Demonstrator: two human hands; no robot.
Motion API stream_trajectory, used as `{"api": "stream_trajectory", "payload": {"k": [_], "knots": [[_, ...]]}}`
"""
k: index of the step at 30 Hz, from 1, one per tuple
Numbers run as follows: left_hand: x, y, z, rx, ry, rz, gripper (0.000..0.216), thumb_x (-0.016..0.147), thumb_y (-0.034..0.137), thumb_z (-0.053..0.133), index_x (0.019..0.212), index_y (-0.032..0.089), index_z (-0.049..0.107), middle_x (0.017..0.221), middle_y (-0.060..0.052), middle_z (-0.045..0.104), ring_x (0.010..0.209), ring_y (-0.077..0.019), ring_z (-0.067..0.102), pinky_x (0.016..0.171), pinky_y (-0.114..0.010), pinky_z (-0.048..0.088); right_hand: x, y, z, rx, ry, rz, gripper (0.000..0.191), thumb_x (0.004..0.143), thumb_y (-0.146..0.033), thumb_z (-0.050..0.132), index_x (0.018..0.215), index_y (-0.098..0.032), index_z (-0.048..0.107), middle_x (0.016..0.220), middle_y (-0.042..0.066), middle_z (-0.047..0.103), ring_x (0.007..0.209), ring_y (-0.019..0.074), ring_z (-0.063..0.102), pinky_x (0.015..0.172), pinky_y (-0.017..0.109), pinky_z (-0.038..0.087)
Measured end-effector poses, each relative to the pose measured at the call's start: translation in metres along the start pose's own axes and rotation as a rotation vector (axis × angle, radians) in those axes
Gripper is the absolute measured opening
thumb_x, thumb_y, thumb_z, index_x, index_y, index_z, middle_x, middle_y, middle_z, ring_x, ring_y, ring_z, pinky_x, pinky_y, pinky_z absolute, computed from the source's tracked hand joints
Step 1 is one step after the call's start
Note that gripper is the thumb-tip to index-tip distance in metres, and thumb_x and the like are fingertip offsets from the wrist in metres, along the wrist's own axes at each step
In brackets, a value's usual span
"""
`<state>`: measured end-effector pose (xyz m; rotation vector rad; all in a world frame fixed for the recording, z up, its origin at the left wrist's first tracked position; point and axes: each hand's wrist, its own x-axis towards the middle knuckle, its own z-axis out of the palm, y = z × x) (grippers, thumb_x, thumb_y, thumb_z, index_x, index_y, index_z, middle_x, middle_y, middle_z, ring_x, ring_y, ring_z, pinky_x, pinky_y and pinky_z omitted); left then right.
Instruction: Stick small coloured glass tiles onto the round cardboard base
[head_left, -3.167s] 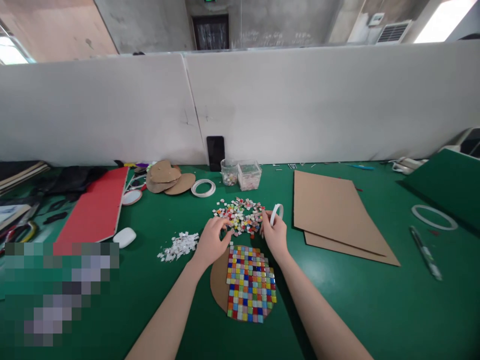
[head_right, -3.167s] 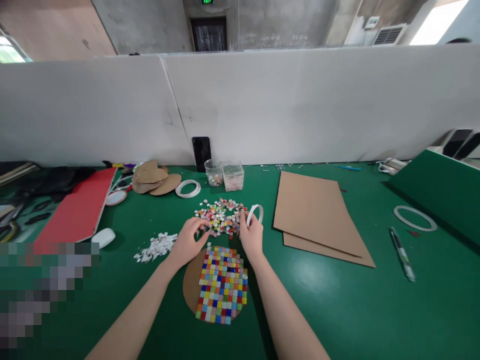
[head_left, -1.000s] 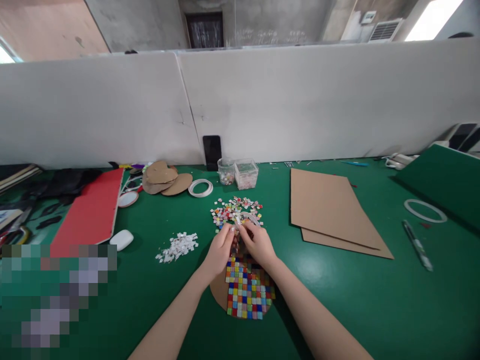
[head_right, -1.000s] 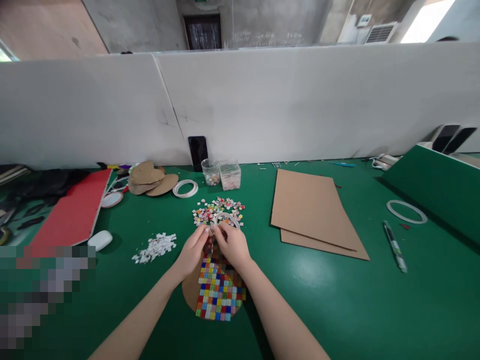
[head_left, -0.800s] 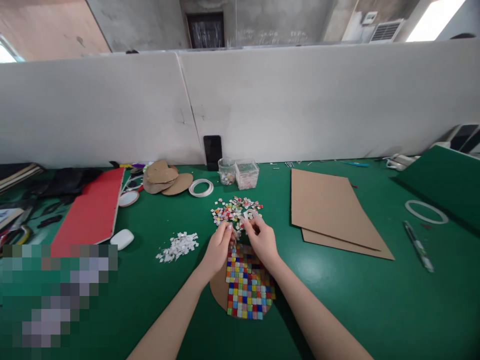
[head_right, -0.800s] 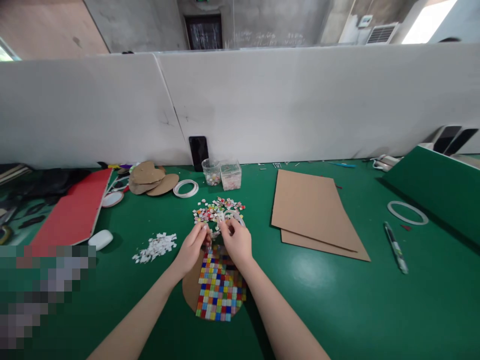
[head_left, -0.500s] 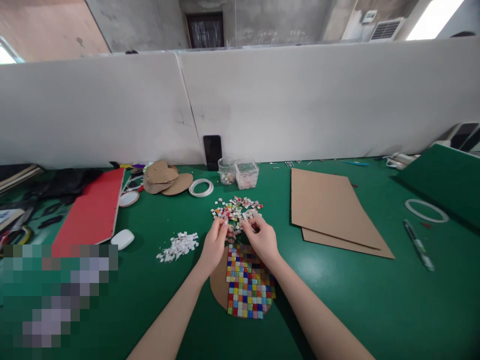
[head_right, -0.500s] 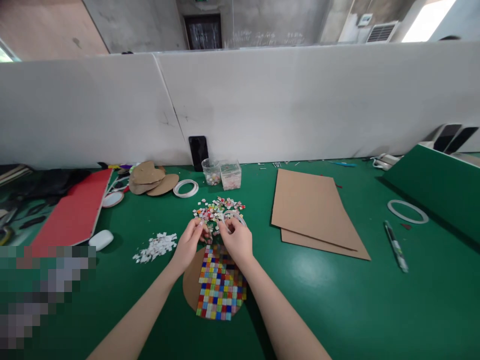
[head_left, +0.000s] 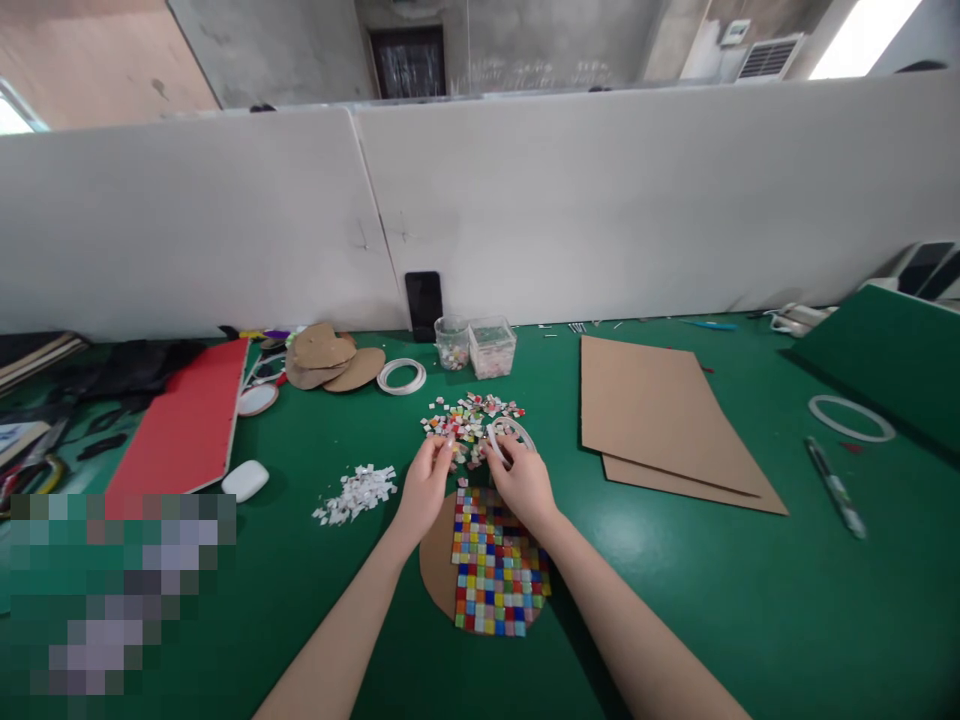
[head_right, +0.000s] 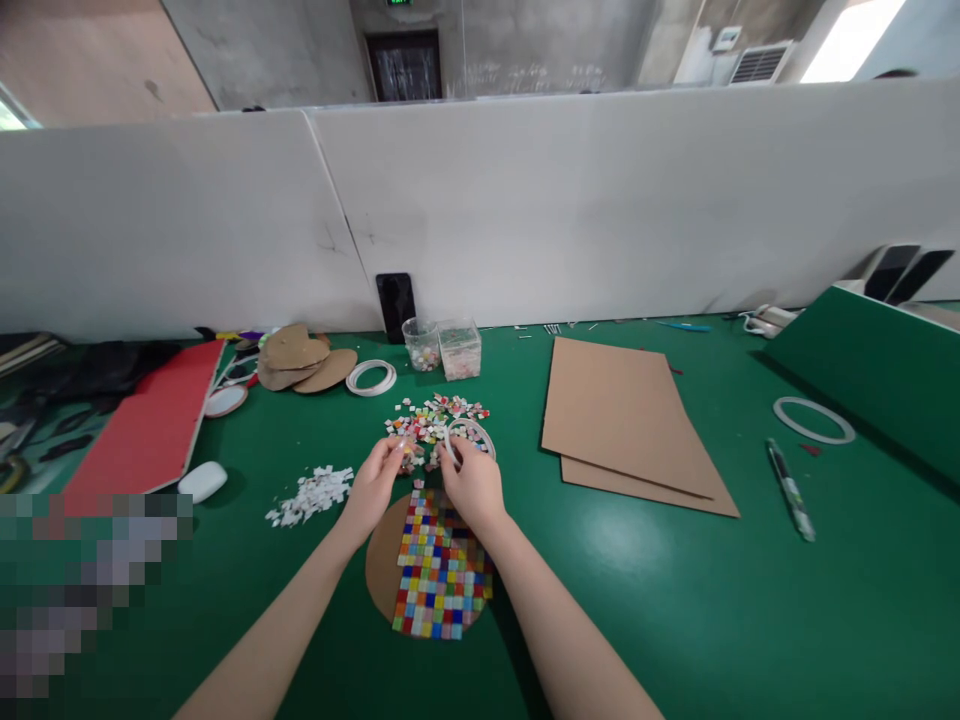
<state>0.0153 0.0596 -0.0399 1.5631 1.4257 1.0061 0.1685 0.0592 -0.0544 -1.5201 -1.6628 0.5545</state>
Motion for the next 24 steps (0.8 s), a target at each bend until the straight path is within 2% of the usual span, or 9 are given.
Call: {"api": "stream_trajectory", "payload": {"k": [4,6,11,15,18,20,22,24], "knots": [[0.002,0.002,-0.001,0.03,0.001,0.057,0.027,0.086,0.039,0.04,0.085,0.019,0.058,0.098,-0.006,0.057,0.095,-0.0194,0.053,0.08,-0.028,0.042,-0.001,-0.003,0.0,0.031,0.001,-0.013,0.019,0.084,-0.035,0.044,0.072,-0.021,0.049,0.057,0.0,0.053,0.048,0.015,0.049,0.046,0.023,0.03],[0.001,0.003,-0.001,0.06,-0.006,0.096,0.025,0.085,0.037,0.042,0.079,0.018,0.058,0.1,-0.006,0.055,0.099,-0.0199,0.051,0.08,-0.027,0.042,-0.001,-0.005,0.001,0.076,0.025,-0.003,0.025,0.081,-0.039,0.048,0.064,-0.022,0.043,0.051,-0.003,0.047,0.044,0.0135,0.043,0.044,0.023,0.028],[0.0,0.005,-0.002,0.1,-0.039,0.104,0.029,0.087,0.039,0.038,0.081,0.019,0.057,0.098,-0.007,0.053,0.092,-0.0193,0.053,0.074,-0.027,0.045,-0.001,-0.006,-0.003,0.28,0.121,0.092,0.041,0.08,-0.041,0.051,0.051,-0.022,0.029,0.043,-0.006,0.032,0.04,0.0106,0.033,0.043,0.023,0.024],[-0.001,0.004,-0.002,0.087,-0.048,0.084,0.031,0.089,0.041,0.033,0.092,0.021,0.056,0.095,-0.006,0.054,0.085,-0.0181,0.054,0.074,-0.029,0.045,0.004,-0.009,-0.016,0.604,0.209,0.258,0.039,0.08,-0.042,0.052,0.05,-0.021,0.038,0.039,-0.006,0.037,0.037,0.0098,0.037,0.04,0.023,0.027],[0.0,0.004,-0.002,0.085,-0.05,0.072,0.031,0.089,0.042,0.033,0.093,0.021,0.056,0.094,-0.006,0.055,0.084,-0.0183,0.055,0.073,-0.029,0.045,0.01,-0.011,-0.028,0.943,0.271,0.303,0.041,0.078,-0.041,0.056,0.047,-0.02,0.04,0.04,-0.006,0.038,0.038,0.0083,0.037,0.042,0.023,0.03],[-0.001,0.004,-0.002,0.091,-0.047,0.065,0.031,0.088,0.042,0.033,0.09,0.021,0.056,0.092,-0.006,0.055,0.084,-0.0185,0.055,0.073,-0.029,0.045,0.013,-0.01,-0.035,1.193,0.209,0.315,0.04,0.076,-0.04,0.06,0.048,-0.019,0.041,0.043,-0.006,0.036,0.039,0.0073,0.035,0.042,0.022,0.031],[-0.001,0.004,-0.002,0.094,-0.051,0.059,0.031,0.088,0.041,0.033,0.087,0.021,0.057,0.091,-0.005,0.055,0.086,-0.0186,0.055,0.074,-0.028,0.045,0.014,-0.009,-0.038,1.405,0.081,0.322,0.036,0.073,-0.041,0.062,0.051,-0.02,0.044,0.046,-0.007,0.034,0.04,0.0071,0.034,0.042,0.021,0.032],[-0.001,0.004,-0.002,0.078,-0.06,0.051,0.03,0.088,0.041,0.034,0.087,0.021,0.057,0.091,-0.005,0.055,0.087,-0.0187,0.054,0.075,-0.028,0.044,0.013,-0.008,-0.038,1.498,-0.048,0.316,0.032,0.071,-0.047,0.062,0.058,-0.02,0.051,0.052,-0.006,0.037,0.042,0.0072,0.035,0.041,0.021,0.032]]}}
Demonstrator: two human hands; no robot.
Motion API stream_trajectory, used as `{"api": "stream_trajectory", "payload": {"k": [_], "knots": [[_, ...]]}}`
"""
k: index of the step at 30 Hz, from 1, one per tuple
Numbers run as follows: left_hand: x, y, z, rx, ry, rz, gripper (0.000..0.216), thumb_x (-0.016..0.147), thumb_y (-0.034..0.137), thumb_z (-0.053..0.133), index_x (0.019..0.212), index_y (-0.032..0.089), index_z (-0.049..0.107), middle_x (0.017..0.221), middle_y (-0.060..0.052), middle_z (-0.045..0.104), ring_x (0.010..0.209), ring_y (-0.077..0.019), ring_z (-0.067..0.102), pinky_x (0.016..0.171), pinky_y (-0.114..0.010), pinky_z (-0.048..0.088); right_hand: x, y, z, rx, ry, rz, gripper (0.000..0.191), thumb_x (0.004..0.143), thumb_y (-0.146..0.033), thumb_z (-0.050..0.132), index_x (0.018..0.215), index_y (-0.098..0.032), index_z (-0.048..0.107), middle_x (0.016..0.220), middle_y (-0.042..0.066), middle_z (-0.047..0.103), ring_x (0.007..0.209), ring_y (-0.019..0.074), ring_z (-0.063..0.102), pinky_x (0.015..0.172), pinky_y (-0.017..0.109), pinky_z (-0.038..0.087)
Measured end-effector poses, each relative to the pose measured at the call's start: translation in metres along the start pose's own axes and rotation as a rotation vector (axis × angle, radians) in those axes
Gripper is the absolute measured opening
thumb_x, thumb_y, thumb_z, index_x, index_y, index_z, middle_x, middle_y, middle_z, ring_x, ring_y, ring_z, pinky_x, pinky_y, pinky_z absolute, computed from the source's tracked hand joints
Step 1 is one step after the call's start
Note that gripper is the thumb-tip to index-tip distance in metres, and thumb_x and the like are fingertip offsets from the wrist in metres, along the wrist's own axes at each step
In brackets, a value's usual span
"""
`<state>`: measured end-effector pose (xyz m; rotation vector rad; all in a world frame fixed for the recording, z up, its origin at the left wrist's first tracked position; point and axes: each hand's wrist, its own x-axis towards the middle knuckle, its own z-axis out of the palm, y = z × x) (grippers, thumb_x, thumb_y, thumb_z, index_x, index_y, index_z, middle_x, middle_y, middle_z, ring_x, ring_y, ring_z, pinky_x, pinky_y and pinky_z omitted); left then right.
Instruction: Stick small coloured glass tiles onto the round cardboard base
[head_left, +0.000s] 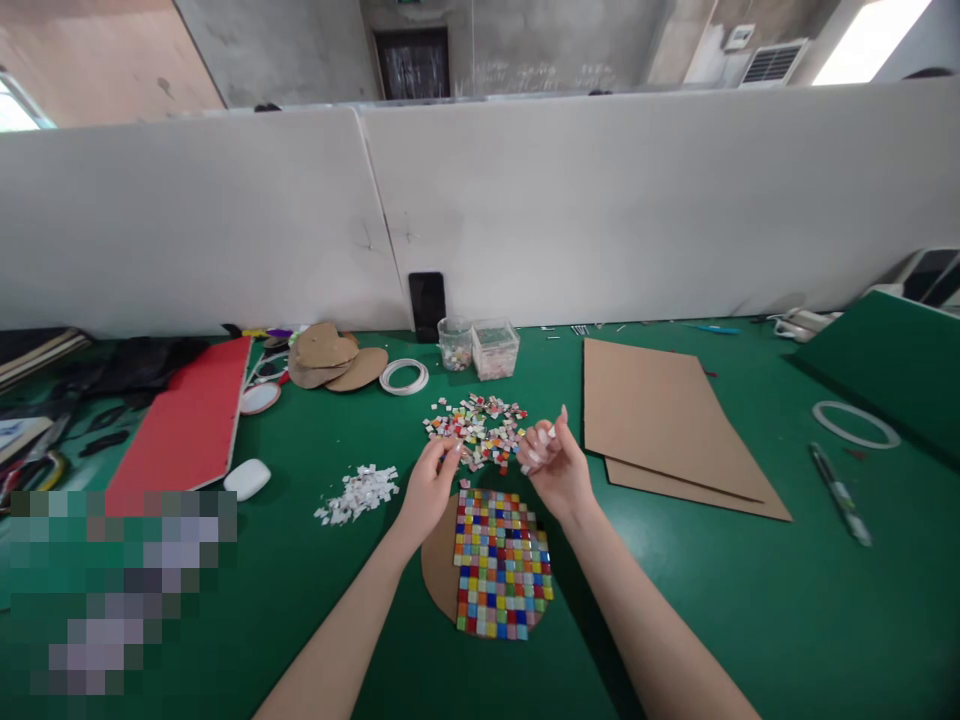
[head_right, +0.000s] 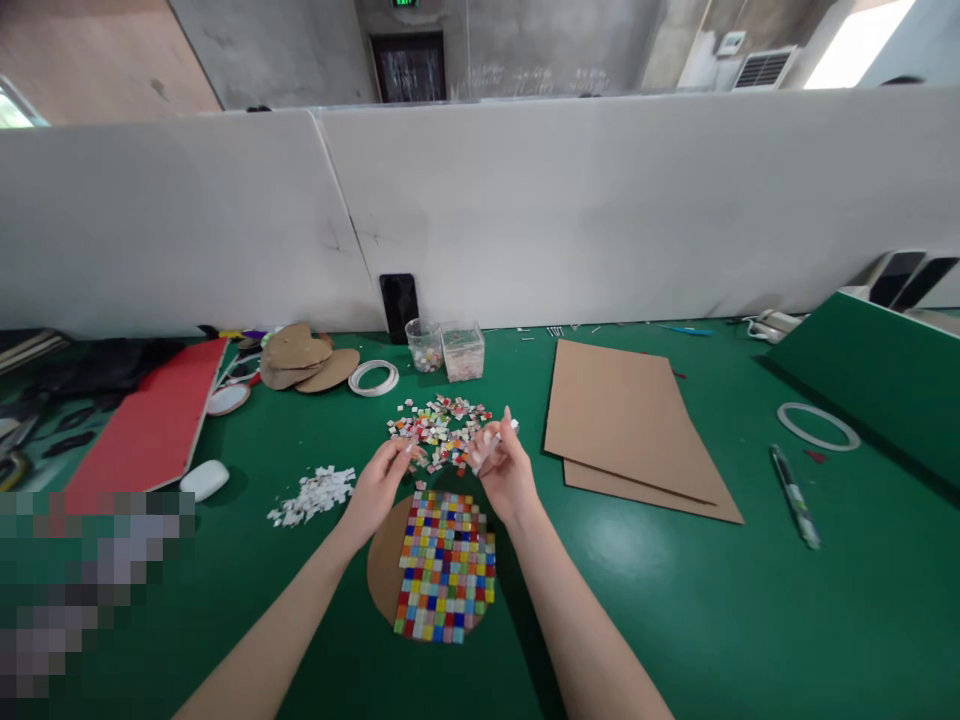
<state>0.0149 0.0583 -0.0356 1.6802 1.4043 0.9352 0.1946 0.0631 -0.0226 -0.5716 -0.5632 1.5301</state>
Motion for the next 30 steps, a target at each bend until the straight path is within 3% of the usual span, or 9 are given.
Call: {"api": "stream_trajectory", "payload": {"k": [2,5,8,13,18,30], "knots": [[0.0,-0.001,0.0,-0.025,-0.004,-0.002,0.029,0.088,0.04,0.035,0.088,0.021,0.056,0.092,-0.005,0.055,0.086,-0.0186,0.054,0.076,-0.029,0.043,-0.002,0.002,0.0,-0.062,-0.076,0.042,0.032,0.071,-0.052,0.06,0.068,-0.02,0.058,0.056,-0.005,0.041,0.042,0.0068,0.033,0.039,0.021,0.03],[0.001,-0.001,0.001,-0.047,0.003,0.007,0.026,0.087,0.038,0.037,0.086,0.019,0.056,0.088,-0.005,0.056,0.084,-0.0185,0.054,0.077,-0.03,0.043,-0.005,0.01,0.004,-0.365,-0.132,0.039,0.031,0.07,-0.048,0.061,0.079,-0.018,0.063,0.052,-0.005,0.04,0.04,0.0062,0.029,0.037,0.021,0.025],[0.001,0.0,0.001,-0.058,0.009,0.012,0.023,0.086,0.035,0.039,0.087,0.019,0.055,0.089,-0.005,0.056,0.086,-0.0189,0.054,0.076,-0.029,0.043,-0.007,0.021,0.008,-0.736,-0.124,-0.046,0.028,0.07,-0.041,0.063,0.085,-0.017,0.064,0.052,-0.005,0.043,0.043,0.0074,0.034,0.04,0.021,0.029],[0.001,0.001,0.002,-0.077,0.0,0.011,0.024,0.085,0.036,0.04,0.087,0.019,0.056,0.088,-0.004,0.056,0.083,-0.0182,0.055,0.068,-0.026,0.046,-0.008,0.039,0.004,-1.036,-0.065,-0.223,0.025,0.074,-0.038,0.06,0.087,-0.018,0.064,0.056,-0.003,0.045,0.048,0.0105,0.039,0.045,0.023,0.035],[0.0,0.0,0.001,-0.061,-0.01,0.008,0.023,0.085,0.035,0.04,0.087,0.019,0.056,0.086,-0.003,0.058,0.081,-0.0172,0.055,0.071,-0.026,0.043,-0.008,0.042,0.0,-1.171,-0.05,-0.316,0.023,0.076,-0.04,0.059,0.082,-0.018,0.061,0.061,-0.001,0.049,0.053,0.0125,0.044,0.05,0.024,0.037],[-0.007,0.007,0.009,-0.028,-0.045,0.024,0.018,0.087,0.032,0.036,0.087,0.02,0.049,0.08,0.0,0.055,0.074,-0.0154,0.052,0.068,-0.026,0.041,-0.009,0.041,-0.002,-1.281,-0.103,-0.273,0.027,0.08,-0.044,0.052,0.07,-0.019,0.046,0.055,-0.005,0.043,0.048,0.0107,0.04,0.046,0.022,0.032]]}}
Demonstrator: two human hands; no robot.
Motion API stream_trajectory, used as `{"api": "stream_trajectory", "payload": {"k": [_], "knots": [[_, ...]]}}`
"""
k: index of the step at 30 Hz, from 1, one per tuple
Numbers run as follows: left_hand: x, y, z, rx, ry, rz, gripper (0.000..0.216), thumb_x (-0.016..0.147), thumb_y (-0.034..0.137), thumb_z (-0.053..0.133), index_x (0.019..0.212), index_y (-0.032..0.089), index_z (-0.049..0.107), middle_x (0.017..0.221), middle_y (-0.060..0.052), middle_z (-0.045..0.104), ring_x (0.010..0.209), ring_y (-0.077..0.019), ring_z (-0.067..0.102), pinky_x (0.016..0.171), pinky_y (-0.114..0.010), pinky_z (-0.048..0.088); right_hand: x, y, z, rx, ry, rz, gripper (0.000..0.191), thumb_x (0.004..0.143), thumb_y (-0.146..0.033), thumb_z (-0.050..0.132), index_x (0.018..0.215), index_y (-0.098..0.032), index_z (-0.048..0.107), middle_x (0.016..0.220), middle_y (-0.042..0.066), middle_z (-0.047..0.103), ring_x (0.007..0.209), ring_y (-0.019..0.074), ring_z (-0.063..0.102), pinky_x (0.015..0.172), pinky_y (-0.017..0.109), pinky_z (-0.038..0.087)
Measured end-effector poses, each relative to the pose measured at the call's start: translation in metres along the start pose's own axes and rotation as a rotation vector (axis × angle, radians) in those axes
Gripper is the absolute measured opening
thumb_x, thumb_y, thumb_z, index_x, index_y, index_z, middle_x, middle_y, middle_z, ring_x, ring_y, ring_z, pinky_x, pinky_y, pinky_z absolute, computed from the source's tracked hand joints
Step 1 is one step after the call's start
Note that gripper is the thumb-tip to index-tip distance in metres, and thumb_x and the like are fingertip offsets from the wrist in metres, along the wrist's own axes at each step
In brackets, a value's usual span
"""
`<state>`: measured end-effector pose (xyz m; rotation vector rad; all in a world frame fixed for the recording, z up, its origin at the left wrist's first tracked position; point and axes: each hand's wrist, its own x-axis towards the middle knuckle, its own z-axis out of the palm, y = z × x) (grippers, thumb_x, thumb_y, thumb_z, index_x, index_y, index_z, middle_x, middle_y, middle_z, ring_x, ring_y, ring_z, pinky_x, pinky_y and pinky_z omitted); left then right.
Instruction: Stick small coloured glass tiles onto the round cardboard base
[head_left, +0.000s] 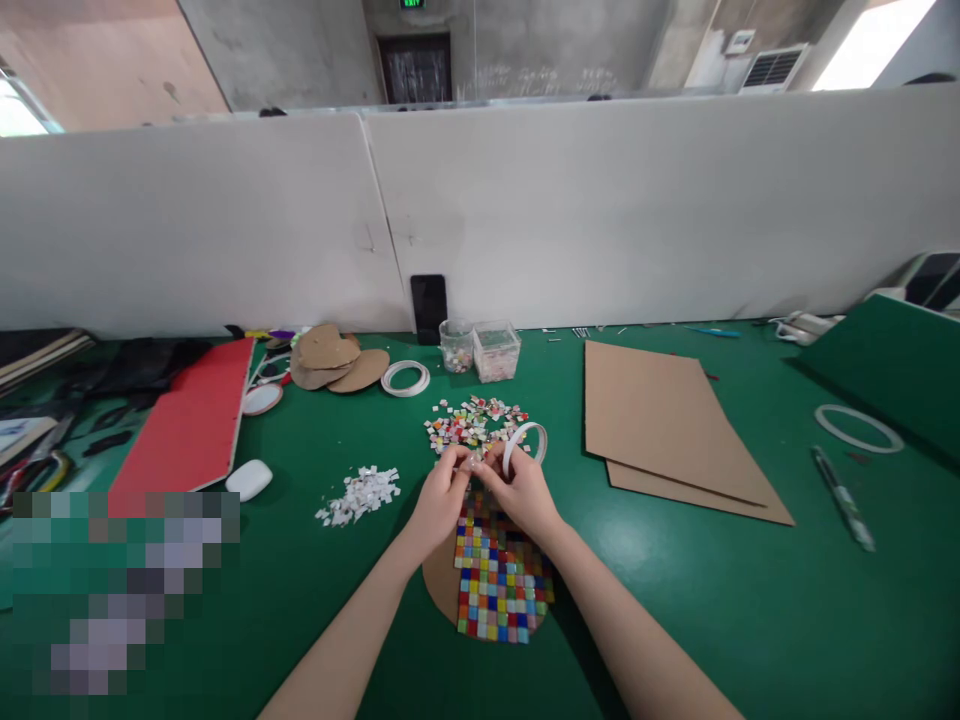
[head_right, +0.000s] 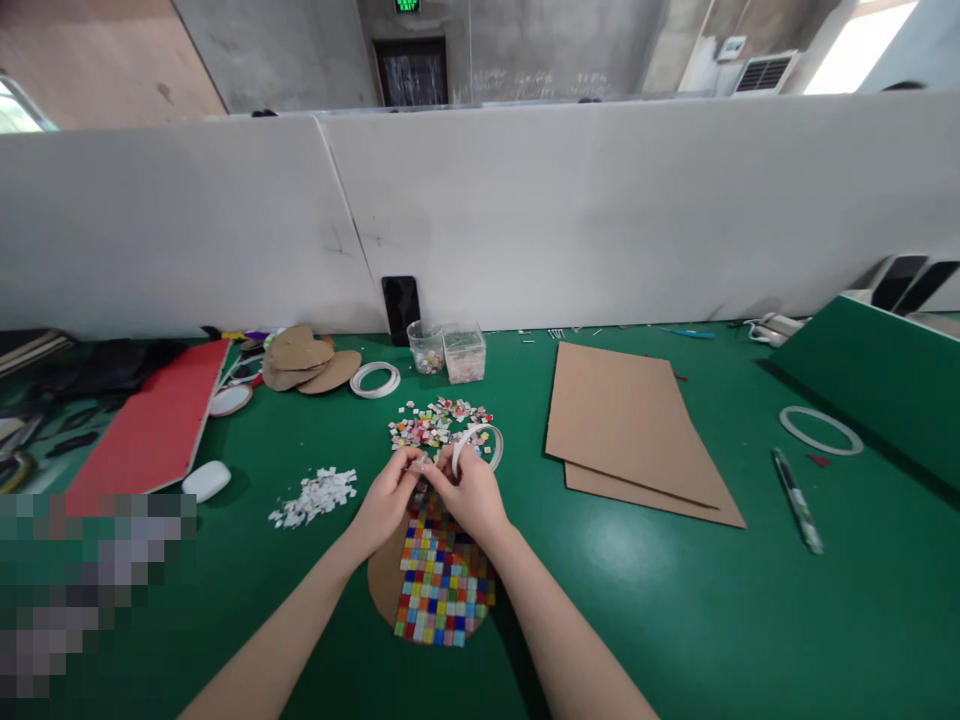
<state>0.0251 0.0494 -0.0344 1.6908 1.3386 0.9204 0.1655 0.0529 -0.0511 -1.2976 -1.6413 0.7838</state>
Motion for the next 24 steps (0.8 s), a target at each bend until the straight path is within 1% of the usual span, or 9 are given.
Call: {"api": "stream_trajectory", "payload": {"k": [3,10,13,16,19,24], "knots": [[0.0,-0.003,0.0,0.003,0.008,-0.009,0.015,0.087,0.03,0.036,0.087,0.021,0.049,0.079,0.001,0.054,0.073,-0.0152,0.051,0.067,-0.026,0.04,-0.001,-0.001,0.0,-0.082,-0.024,-0.018,0.028,0.079,-0.046,0.053,0.069,-0.02,0.044,0.057,-0.005,0.043,0.048,0.0108,0.041,0.047,0.022,0.033],[0.003,-0.005,0.001,-0.128,0.002,-0.019,0.012,0.085,0.028,0.04,0.088,0.019,0.048,0.081,-0.001,0.055,0.076,-0.0158,0.055,0.068,-0.026,0.044,0.001,0.0,0.0,-0.235,-0.06,-0.107,0.027,0.087,-0.041,0.041,0.068,-0.022,0.04,0.063,-0.001,0.047,0.055,0.0146,0.045,0.051,0.024,0.035],[0.003,-0.003,0.001,-0.19,0.004,-0.028,0.014,0.085,0.028,0.041,0.091,0.019,0.049,0.084,-0.003,0.056,0.079,-0.0161,0.057,0.07,-0.027,0.046,0.001,-0.001,-0.001,-0.217,-0.081,-0.098,0.023,0.089,-0.038,0.037,0.072,-0.022,0.04,0.066,0.0,0.05,0.057,0.0153,0.047,0.053,0.024,0.037],[0.003,0.0,-0.001,-0.232,-0.001,-0.055,0.019,0.084,0.03,0.042,0.098,0.019,0.049,0.086,-0.003,0.057,0.082,-0.0167,0.058,0.075,-0.029,0.046,0.001,-0.002,-0.002,-0.194,-0.091,-0.082,0.021,0.09,-0.036,0.035,0.075,-0.022,0.041,0.067,0.001,0.051,0.057,0.0156,0.048,0.053,0.024,0.037],[0.003,0.005,-0.003,-0.282,0.004,-0.107,0.023,0.082,0.031,0.044,0.101,0.019,0.048,0.084,-0.003,0.058,0.082,-0.0172,0.059,0.076,-0.03,0.046,0.0,-0.004,-0.002,-0.192,-0.117,-0.111,0.023,0.089,-0.038,0.038,0.072,-0.022,0.042,0.065,0.0,0.049,0.057,0.0152,0.047,0.052,0.024,0.036],[0.001,0.01,-0.004,-0.344,-0.041,-0.148,0.024,0.083,0.035,0.043,0.102,0.02,0.045,0.084,-0.002,0.059,0.081,-0.0168,0.059,0.075,-0.029,0.045,0.0,-0.003,-0.002,-0.193,-0.122,-0.141,0.024,0.088,-0.037,0.039,0.069,-0.022,0.04,0.063,-0.001,0.047,0.057,0.015,0.045,0.052,0.023,0.036]]}}
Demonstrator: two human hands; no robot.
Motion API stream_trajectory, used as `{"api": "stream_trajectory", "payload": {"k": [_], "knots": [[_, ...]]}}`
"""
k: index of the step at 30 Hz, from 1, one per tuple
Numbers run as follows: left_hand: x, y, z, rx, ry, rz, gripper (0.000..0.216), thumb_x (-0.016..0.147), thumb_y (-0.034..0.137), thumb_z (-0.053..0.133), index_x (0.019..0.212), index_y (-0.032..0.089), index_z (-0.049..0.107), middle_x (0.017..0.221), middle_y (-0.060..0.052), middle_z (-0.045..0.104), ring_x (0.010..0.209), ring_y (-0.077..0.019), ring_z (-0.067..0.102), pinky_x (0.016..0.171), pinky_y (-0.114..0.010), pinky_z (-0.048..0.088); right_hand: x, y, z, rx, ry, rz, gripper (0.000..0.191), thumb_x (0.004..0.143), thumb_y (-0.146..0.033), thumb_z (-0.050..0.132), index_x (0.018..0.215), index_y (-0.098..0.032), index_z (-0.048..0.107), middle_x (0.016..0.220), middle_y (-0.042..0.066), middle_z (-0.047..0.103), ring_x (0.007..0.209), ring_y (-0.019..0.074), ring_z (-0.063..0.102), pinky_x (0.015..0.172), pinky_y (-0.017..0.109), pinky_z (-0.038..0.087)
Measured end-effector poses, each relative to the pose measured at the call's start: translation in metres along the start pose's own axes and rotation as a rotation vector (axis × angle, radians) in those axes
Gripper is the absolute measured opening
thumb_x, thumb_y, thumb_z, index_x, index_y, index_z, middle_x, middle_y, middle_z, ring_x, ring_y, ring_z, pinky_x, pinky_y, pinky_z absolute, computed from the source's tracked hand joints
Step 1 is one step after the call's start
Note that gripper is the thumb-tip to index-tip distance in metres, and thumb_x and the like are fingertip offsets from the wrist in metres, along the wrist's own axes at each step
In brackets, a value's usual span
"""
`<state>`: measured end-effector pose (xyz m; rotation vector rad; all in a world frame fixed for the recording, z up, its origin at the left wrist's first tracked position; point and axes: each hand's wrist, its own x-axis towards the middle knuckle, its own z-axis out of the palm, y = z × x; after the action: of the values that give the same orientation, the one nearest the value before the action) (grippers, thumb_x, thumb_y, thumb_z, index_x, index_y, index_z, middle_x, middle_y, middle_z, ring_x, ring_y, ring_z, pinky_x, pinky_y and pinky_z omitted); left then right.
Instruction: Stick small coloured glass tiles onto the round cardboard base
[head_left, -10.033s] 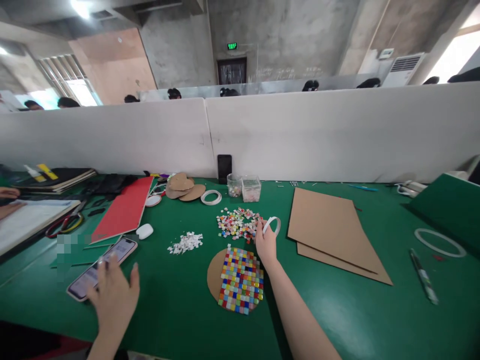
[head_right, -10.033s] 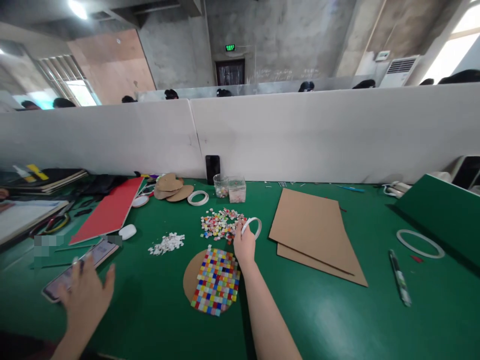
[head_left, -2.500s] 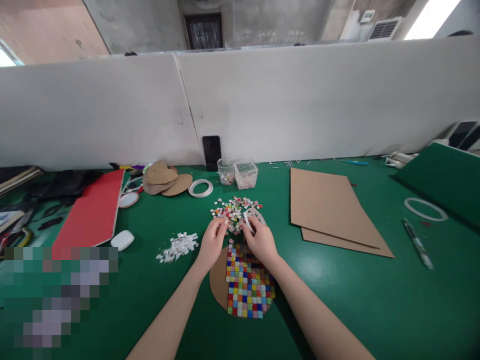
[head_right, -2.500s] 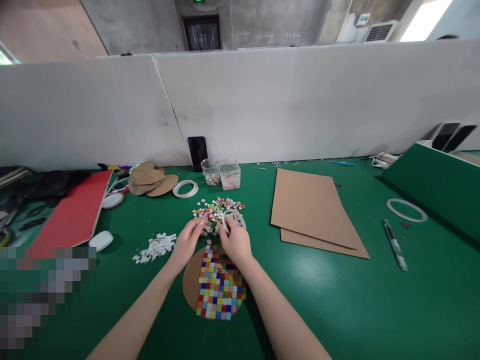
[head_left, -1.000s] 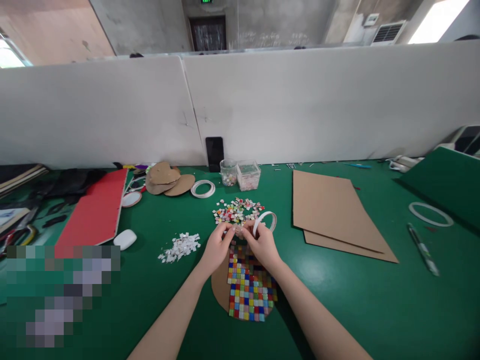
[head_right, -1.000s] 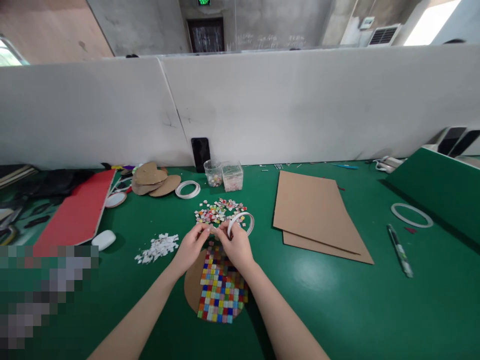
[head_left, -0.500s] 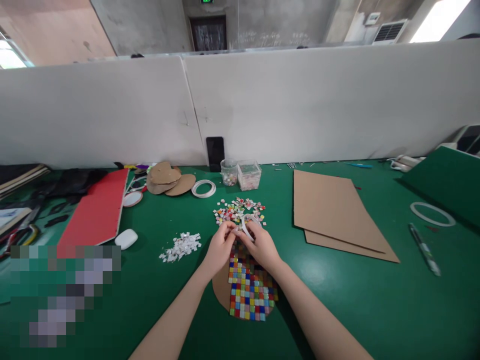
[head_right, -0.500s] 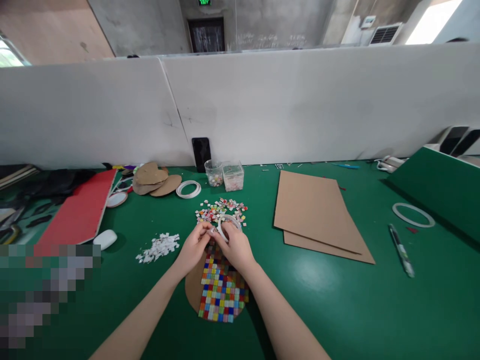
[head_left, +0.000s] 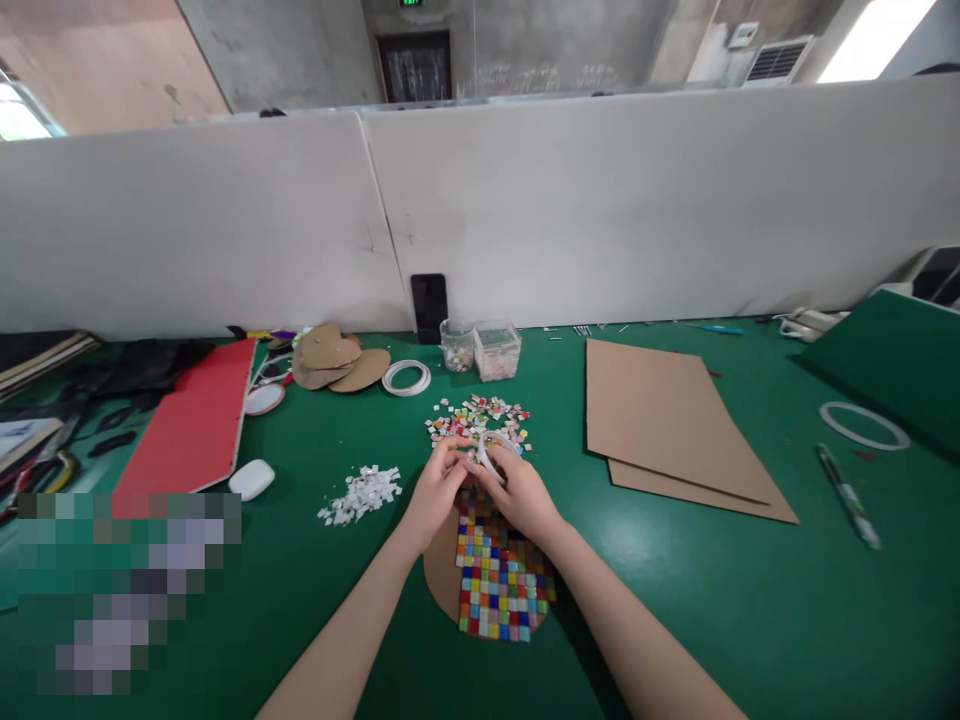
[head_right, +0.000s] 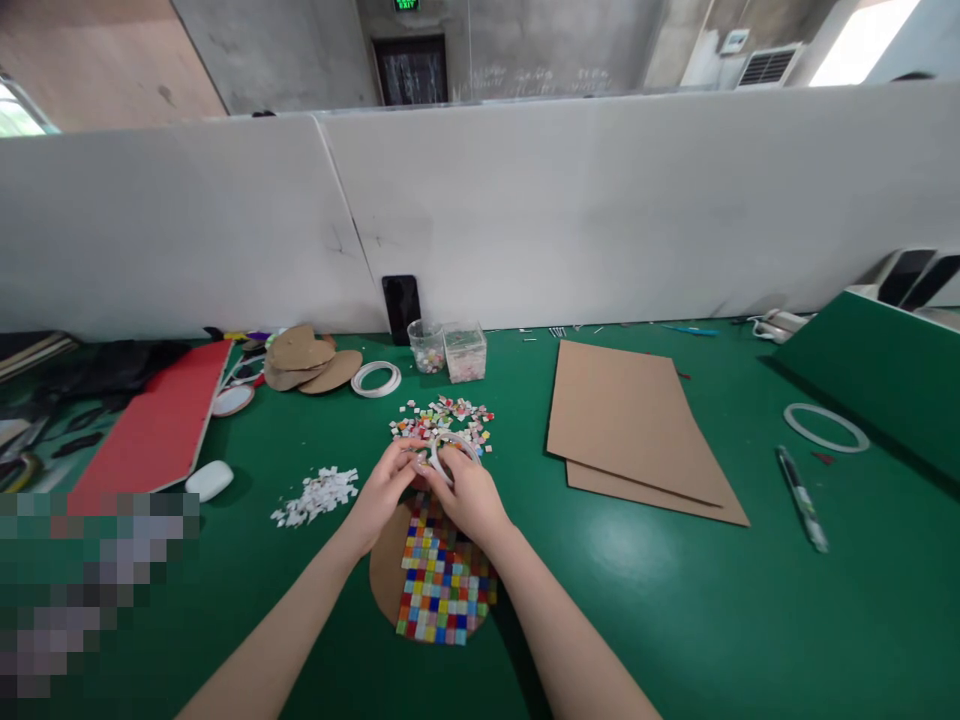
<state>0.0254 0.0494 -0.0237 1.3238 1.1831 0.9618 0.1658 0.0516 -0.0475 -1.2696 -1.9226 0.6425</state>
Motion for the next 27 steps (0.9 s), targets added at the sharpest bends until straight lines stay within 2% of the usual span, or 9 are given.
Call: {"api": "stream_trajectory", "payload": {"k": [10,17,22,27], "knots": [[-0.0023,-0.0029,0.0017,-0.095,-0.052,-0.031,0.025,0.084,0.028,0.04,0.108,0.023,0.044,0.08,0.001,0.053,0.073,-0.0137,0.055,0.068,-0.025,0.044,0.001,0.0023,0.0022,0.05,0.022,0.068,0.021,0.088,-0.036,0.037,0.073,-0.023,0.039,0.064,-0.001,0.048,0.056,0.0155,0.047,0.053,0.024,0.036],[-0.0045,0.003,0.0025,-0.07,-0.047,-0.018,0.026,0.084,0.028,0.039,0.11,0.022,0.045,0.078,0.0,0.052,0.072,-0.0141,0.054,0.069,-0.026,0.044,0.0021,0.0009,0.0044,0.169,0.067,0.149,0.03,0.089,-0.039,0.034,0.067,-0.021,0.042,0.057,-0.002,0.048,0.05,0.0133,0.045,0.048,0.023,0.033],[-0.0031,0.0012,0.0015,0.009,-0.065,-0.001,0.026,0.085,0.031,0.039,0.108,0.022,0.047,0.088,-0.002,0.055,0.083,-0.0168,0.054,0.077,-0.028,0.042,0.0029,0.0023,0.0044,0.166,0.02,0.136,0.033,0.088,-0.04,0.037,0.063,-0.02,0.043,0.054,-0.003,0.045,0.048,0.0118,0.042,0.045,0.022,0.029],[-0.0016,-0.0022,0.002,0.026,-0.062,0.011,0.026,0.086,0.031,0.038,0.108,0.021,0.047,0.086,-0.002,0.054,0.078,-0.0165,0.053,0.073,-0.028,0.043,0.003,0.0051,0.0057,0.139,0.042,0.138,0.031,0.087,-0.038,0.04,0.062,-0.019,0.043,0.054,-0.003,0.044,0.048,0.0112,0.041,0.045,0.022,0.027]]}}
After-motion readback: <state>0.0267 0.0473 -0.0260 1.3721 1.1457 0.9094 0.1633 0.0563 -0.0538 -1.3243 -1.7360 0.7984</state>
